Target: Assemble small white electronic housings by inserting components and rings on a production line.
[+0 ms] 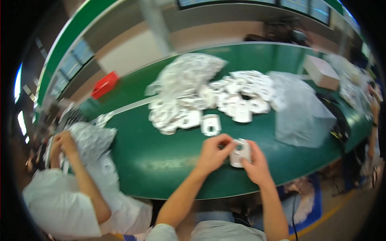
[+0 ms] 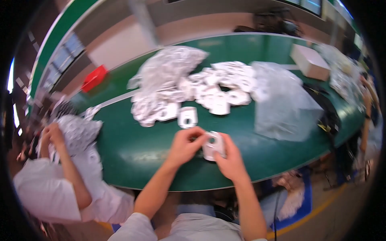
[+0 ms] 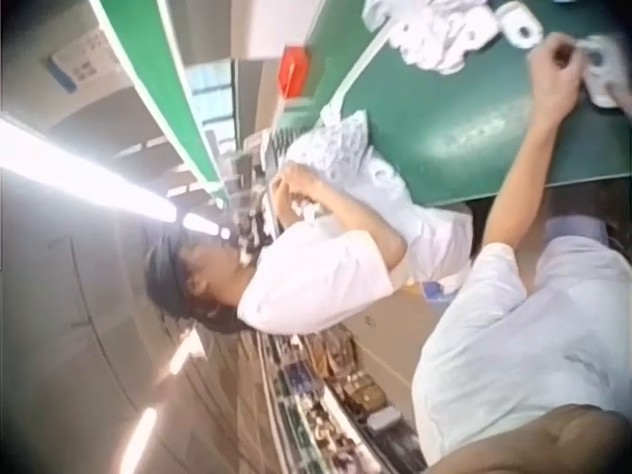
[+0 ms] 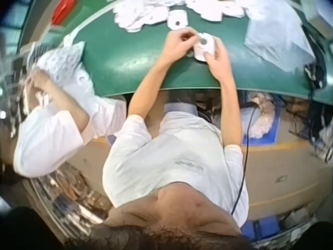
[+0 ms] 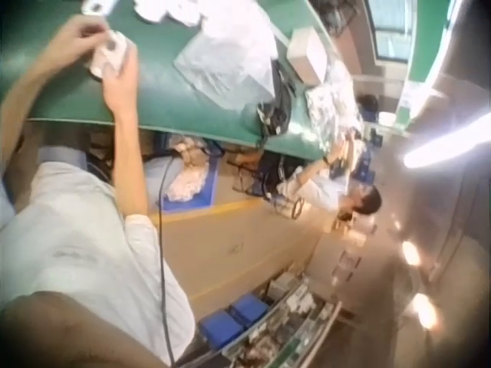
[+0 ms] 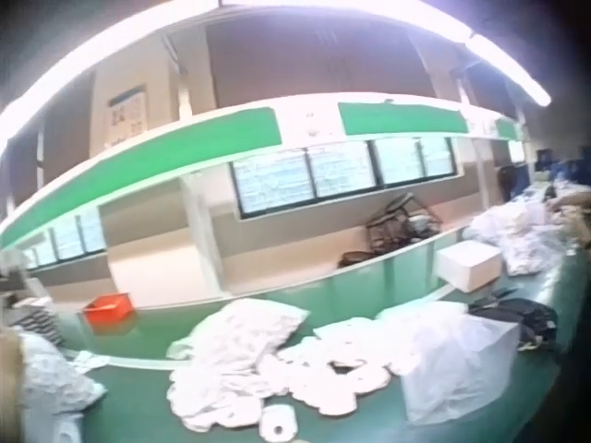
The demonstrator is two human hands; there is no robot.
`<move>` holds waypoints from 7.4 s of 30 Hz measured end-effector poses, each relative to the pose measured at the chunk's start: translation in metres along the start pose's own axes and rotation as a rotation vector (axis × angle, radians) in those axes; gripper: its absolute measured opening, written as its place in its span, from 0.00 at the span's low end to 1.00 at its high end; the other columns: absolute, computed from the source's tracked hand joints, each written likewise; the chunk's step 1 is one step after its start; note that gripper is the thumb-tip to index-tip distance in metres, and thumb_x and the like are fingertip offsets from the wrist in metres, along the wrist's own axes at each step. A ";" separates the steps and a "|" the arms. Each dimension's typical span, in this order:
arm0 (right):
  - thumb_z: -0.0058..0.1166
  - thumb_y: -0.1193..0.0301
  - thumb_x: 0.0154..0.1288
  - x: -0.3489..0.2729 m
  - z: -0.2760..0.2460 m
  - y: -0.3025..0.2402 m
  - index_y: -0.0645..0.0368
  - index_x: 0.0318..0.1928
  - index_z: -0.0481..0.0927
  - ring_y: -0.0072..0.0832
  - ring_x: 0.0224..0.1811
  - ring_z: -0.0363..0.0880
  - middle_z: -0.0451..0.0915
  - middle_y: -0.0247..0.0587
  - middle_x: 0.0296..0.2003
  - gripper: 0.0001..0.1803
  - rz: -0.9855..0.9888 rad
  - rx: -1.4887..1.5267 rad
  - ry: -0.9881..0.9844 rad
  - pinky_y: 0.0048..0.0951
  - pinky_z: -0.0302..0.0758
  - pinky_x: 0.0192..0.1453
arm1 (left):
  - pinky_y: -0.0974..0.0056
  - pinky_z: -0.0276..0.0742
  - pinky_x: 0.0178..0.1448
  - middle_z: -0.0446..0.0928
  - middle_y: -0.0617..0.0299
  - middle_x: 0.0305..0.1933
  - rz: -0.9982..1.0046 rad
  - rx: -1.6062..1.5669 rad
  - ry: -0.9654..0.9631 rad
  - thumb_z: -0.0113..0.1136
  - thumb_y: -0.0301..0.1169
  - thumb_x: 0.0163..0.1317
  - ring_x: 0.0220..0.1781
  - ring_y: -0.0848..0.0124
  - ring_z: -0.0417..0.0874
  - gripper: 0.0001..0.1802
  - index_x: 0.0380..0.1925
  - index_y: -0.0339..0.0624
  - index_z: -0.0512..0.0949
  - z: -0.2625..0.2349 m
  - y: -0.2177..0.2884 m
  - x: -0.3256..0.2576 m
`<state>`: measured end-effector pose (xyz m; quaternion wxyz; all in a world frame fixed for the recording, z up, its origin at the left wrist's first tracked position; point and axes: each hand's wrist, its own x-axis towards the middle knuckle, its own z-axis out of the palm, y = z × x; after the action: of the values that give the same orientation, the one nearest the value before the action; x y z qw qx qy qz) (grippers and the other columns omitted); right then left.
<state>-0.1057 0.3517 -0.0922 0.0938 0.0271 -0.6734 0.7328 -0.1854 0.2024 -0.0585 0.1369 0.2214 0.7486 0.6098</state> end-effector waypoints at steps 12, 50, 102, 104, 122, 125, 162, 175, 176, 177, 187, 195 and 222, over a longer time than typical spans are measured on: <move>0.45 0.84 0.58 -0.007 0.007 -0.021 0.68 0.44 0.74 0.30 0.47 0.76 0.76 0.45 0.43 0.13 0.022 0.039 -0.042 0.31 0.77 0.48 | 0.74 0.69 0.18 0.74 0.63 0.18 -0.054 -0.376 1.042 0.57 0.33 0.63 0.15 0.77 0.73 0.10 0.26 0.37 0.76 -0.227 -0.040 -0.028; 0.45 0.82 0.62 -0.009 -0.001 -0.014 0.70 0.38 0.77 0.23 0.34 0.79 0.80 0.41 0.31 0.07 0.018 -0.071 0.027 0.23 0.77 0.41 | 0.56 0.63 0.64 0.71 0.50 0.55 0.545 0.843 0.193 0.59 0.27 0.53 0.60 0.53 0.69 0.20 0.47 0.37 0.72 -0.009 -0.020 0.015; 0.60 0.64 0.50 0.117 -0.225 0.012 0.51 0.49 0.76 0.48 0.51 0.71 0.72 0.55 0.47 0.23 -0.055 -1.331 0.524 0.44 0.68 0.56 | 0.71 0.73 0.23 0.80 0.55 0.30 0.140 -0.030 0.776 0.52 0.20 0.57 0.23 0.72 0.78 0.11 0.42 0.30 0.72 -0.219 -0.056 0.158; 0.59 0.64 0.50 0.126 -0.228 0.005 0.51 0.52 0.74 0.49 0.56 0.68 0.69 0.56 0.52 0.25 0.055 -1.306 0.466 0.45 0.66 0.59 | 0.71 0.73 0.24 0.79 0.56 0.30 0.108 0.026 0.744 0.51 0.19 0.58 0.23 0.72 0.78 0.10 0.41 0.31 0.72 -0.214 -0.051 0.157; 0.58 0.68 0.51 0.119 -0.221 0.000 0.57 0.48 0.75 0.49 0.51 0.70 0.73 0.53 0.47 0.21 0.006 -1.334 0.433 0.43 0.68 0.56 | 0.54 0.70 0.46 0.73 0.46 0.38 0.491 0.892 0.806 0.54 0.21 0.44 0.42 0.50 0.74 0.09 0.30 0.34 0.75 -0.205 -0.043 0.165; 0.58 0.67 0.52 0.119 -0.225 0.005 0.57 0.47 0.75 0.48 0.48 0.72 0.74 0.52 0.45 0.19 -0.049 -1.349 0.436 0.43 0.69 0.52 | 0.59 0.72 0.43 0.75 0.52 0.35 0.614 0.862 0.824 0.56 0.23 0.47 0.37 0.58 0.76 0.09 0.31 0.35 0.76 -0.221 -0.052 0.162; 0.57 0.71 0.53 0.119 -0.247 0.040 0.57 0.49 0.76 0.47 0.57 0.68 0.74 0.50 0.51 0.20 -0.118 -1.278 0.443 0.40 0.62 0.63 | 0.71 0.76 0.27 0.77 0.61 0.33 0.230 -0.539 0.634 0.63 0.22 0.52 0.28 0.75 0.79 0.12 0.37 0.39 0.74 -0.220 -0.002 0.095; 0.53 0.69 0.57 0.102 -0.233 0.019 0.60 0.43 0.77 0.48 0.50 0.71 0.75 0.53 0.45 0.13 -0.204 -1.197 0.432 0.41 0.67 0.56 | 0.74 0.77 0.35 0.76 0.59 0.32 0.508 -0.686 0.586 0.58 0.19 0.56 0.33 0.74 0.79 0.08 0.36 0.36 0.72 -0.226 0.033 0.068; 0.53 0.70 0.57 0.101 -0.235 0.021 0.60 0.43 0.77 0.48 0.50 0.72 0.75 0.52 0.45 0.13 -0.231 -1.191 0.432 0.41 0.67 0.56 | 0.73 0.77 0.35 0.76 0.59 0.32 0.522 -0.686 0.583 0.58 0.19 0.55 0.33 0.74 0.79 0.08 0.35 0.36 0.72 -0.225 0.034 0.068; 0.53 0.70 0.57 0.101 -0.236 0.022 0.60 0.43 0.77 0.48 0.50 0.72 0.75 0.52 0.44 0.13 -0.258 -1.186 0.432 0.41 0.67 0.56 | 0.73 0.77 0.35 0.76 0.59 0.32 0.521 -0.686 0.582 0.58 0.19 0.55 0.33 0.74 0.79 0.08 0.35 0.36 0.72 -0.225 0.033 0.068; 0.55 0.75 0.54 0.099 -0.238 0.027 0.61 0.49 0.74 0.49 0.53 0.70 0.73 0.54 0.49 0.19 -0.226 -1.282 0.406 0.39 0.66 0.59 | 0.65 0.76 0.36 0.74 0.58 0.37 0.401 -0.898 0.767 0.58 0.24 0.57 0.36 0.70 0.77 0.12 0.41 0.38 0.71 -0.232 -0.030 0.101; 0.54 0.72 0.56 0.091 -0.230 0.023 0.59 0.52 0.74 0.48 0.59 0.66 0.70 0.53 0.55 0.21 -0.084 -1.099 0.402 0.40 0.61 0.64 | 0.62 0.75 0.31 0.77 0.57 0.31 -0.273 0.088 0.739 0.62 0.23 0.45 0.30 0.66 0.78 0.21 0.43 0.46 0.76 -0.198 -0.036 0.114; 0.51 0.67 0.62 0.084 -0.226 0.029 0.54 0.51 0.75 0.46 0.57 0.68 0.72 0.47 0.54 0.16 -0.164 -1.215 0.495 0.39 0.64 0.61 | 0.74 0.71 0.35 0.74 0.67 0.31 0.324 0.061 0.932 0.57 0.23 0.57 0.32 0.78 0.75 0.07 0.36 0.36 0.75 -0.128 -0.001 -0.023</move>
<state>-0.1738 0.5822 -0.1278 0.2999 -0.1485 -0.9214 0.1974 -0.2262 0.0819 -0.0326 -0.3155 0.0425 0.7036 0.6353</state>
